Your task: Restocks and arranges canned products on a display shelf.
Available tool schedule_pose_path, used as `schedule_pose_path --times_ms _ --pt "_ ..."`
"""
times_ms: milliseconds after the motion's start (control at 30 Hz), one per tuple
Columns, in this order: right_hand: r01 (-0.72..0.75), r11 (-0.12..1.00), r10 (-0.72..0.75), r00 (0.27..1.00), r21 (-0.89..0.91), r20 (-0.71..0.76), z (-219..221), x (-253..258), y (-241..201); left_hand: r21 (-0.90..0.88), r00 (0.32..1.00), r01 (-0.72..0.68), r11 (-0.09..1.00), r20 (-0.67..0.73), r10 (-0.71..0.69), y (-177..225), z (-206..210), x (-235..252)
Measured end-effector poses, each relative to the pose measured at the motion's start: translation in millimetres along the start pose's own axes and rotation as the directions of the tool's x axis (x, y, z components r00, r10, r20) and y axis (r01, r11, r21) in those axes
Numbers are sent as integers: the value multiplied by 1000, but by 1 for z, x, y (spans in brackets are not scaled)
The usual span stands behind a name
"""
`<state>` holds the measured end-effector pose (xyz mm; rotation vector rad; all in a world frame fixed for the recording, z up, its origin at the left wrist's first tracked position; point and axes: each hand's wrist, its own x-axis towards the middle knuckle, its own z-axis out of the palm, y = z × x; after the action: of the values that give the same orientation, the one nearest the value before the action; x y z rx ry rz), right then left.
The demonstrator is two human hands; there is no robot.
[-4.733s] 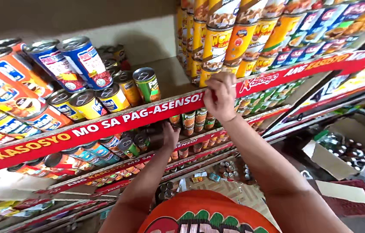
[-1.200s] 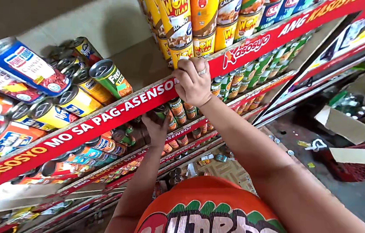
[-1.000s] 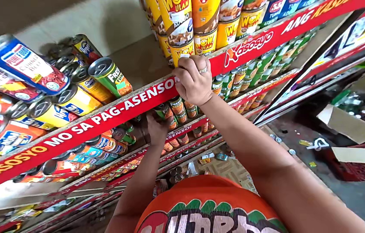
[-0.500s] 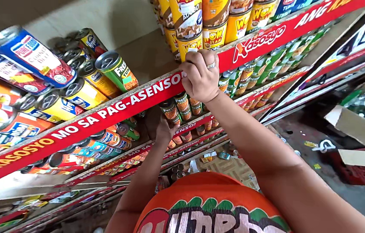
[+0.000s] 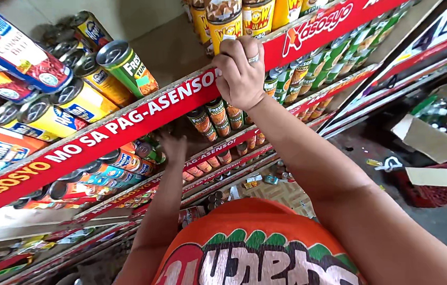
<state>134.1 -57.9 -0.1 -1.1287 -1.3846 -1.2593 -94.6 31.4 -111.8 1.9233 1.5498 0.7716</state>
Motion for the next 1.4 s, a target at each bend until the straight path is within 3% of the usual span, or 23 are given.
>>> schedule_pose_path --times_ms 67,167,333,367,433,500,567,700,833,1033,1133,1300,1400 --pt "1 1000 -1 1000 -10 -4 0 0 -1 -100 993 58 993 -101 -68 -9 -2 22" --pt "-2 1000 2 1000 -2 13 -1 1 -2 -266 979 131 955 -115 -167 -7 9 41" --pt "8 1000 -8 1000 -13 0 0 0 0 -162 949 219 962 -195 -249 12 24 55" --pt "7 1000 -7 1000 -7 7 -1 -1 0 -155 944 256 954 -172 -282 14 24 55" --pt "5 1000 -5 1000 1 19 -3 -1 -1 -315 940 288 904 -88 -330 9 28 54" --pt "9 1000 -9 1000 0 20 -2 0 -1 -528 926 338 779 37 -376 2 31 49" --pt "7 1000 -7 1000 -12 21 -2 1 -1 -621 907 396 676 148 -395 3 21 35" --pt "4 1000 -3 1000 -14 23 -3 -1 -1 -717 870 483 503 327 -369 6 -6 13" --pt "5 1000 -6 999 10 33 -1 0 -1 -713 860 510 481 426 -280 2 -26 3" --pt "-6 1000 6 1000 14 17 1 -1 -1 -542 809 568 620 508 -296 -1 -37 -2" --pt "-5 1000 5 1000 15 13 1 -1 -1 -395 839 510 764 425 -340 8 -40 3" --pt "-15 1000 14 1000 12 25 0 -1 -2 -322 836 513 796 399 -377 -13 -32 19" --pt "-18 1000 18 999 -5 33 -1 -1 -2 -234 853 434 870 418 -312 -11 -33 10"
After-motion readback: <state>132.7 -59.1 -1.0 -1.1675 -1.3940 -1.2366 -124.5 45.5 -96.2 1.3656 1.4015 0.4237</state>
